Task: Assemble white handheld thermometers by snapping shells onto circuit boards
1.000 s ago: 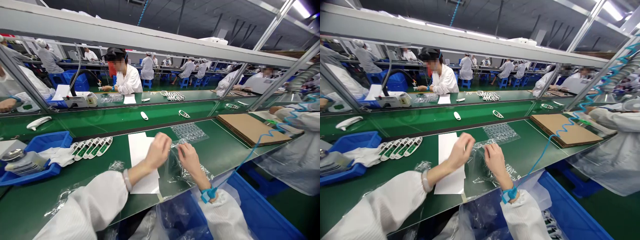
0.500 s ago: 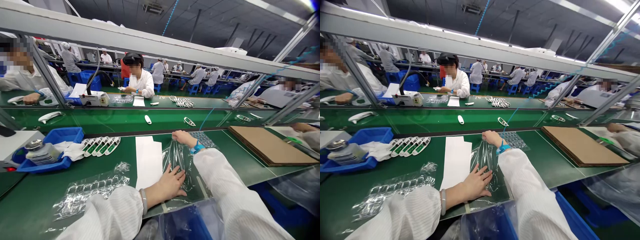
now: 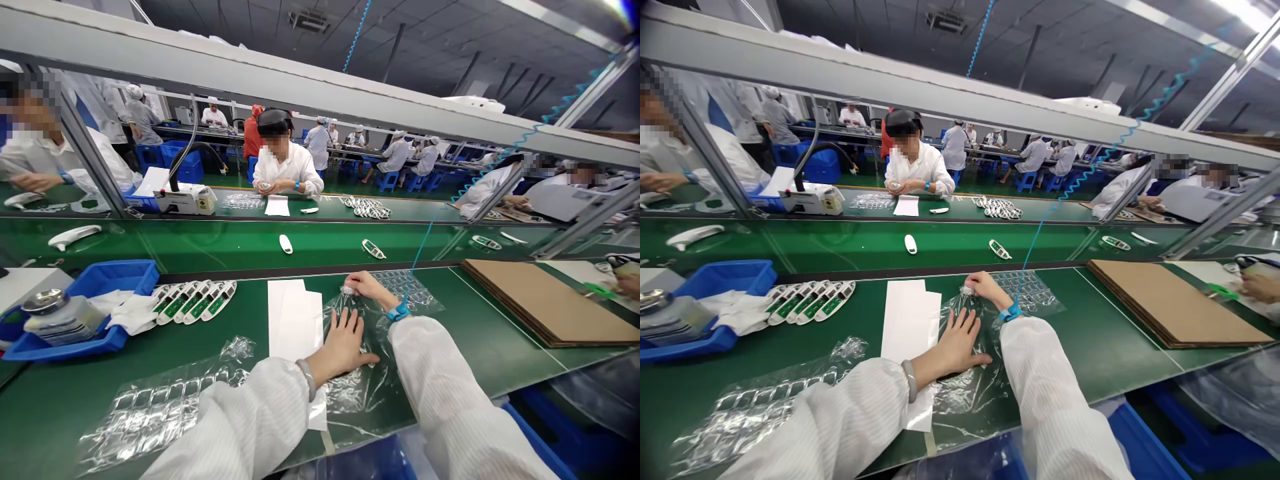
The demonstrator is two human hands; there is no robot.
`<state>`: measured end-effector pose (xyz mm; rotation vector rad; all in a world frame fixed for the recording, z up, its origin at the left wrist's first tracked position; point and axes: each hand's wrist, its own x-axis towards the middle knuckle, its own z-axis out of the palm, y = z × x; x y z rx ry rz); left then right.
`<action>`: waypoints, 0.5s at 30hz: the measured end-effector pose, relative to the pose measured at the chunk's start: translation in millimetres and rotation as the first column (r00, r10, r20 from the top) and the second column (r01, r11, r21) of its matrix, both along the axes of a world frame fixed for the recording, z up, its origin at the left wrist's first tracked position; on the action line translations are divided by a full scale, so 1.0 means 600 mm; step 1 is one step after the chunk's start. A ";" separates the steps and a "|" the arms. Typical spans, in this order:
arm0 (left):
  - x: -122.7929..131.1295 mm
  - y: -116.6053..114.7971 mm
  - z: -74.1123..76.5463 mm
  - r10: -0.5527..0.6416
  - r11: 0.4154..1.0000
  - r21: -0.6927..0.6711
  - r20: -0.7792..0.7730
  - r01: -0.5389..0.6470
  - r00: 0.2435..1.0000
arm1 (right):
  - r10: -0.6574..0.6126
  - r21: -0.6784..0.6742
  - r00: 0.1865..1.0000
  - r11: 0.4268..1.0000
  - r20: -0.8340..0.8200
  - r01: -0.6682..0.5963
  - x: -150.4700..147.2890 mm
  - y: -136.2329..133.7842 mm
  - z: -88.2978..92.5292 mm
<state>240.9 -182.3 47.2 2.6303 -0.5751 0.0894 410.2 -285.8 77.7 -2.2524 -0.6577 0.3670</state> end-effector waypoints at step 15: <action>-0.002 0.000 -0.019 0.010 1.000 0.026 -0.028 -0.009 1.000 | 0.056 0.039 0.944 0.998 -0.325 -0.046 -0.329 -0.135 0.118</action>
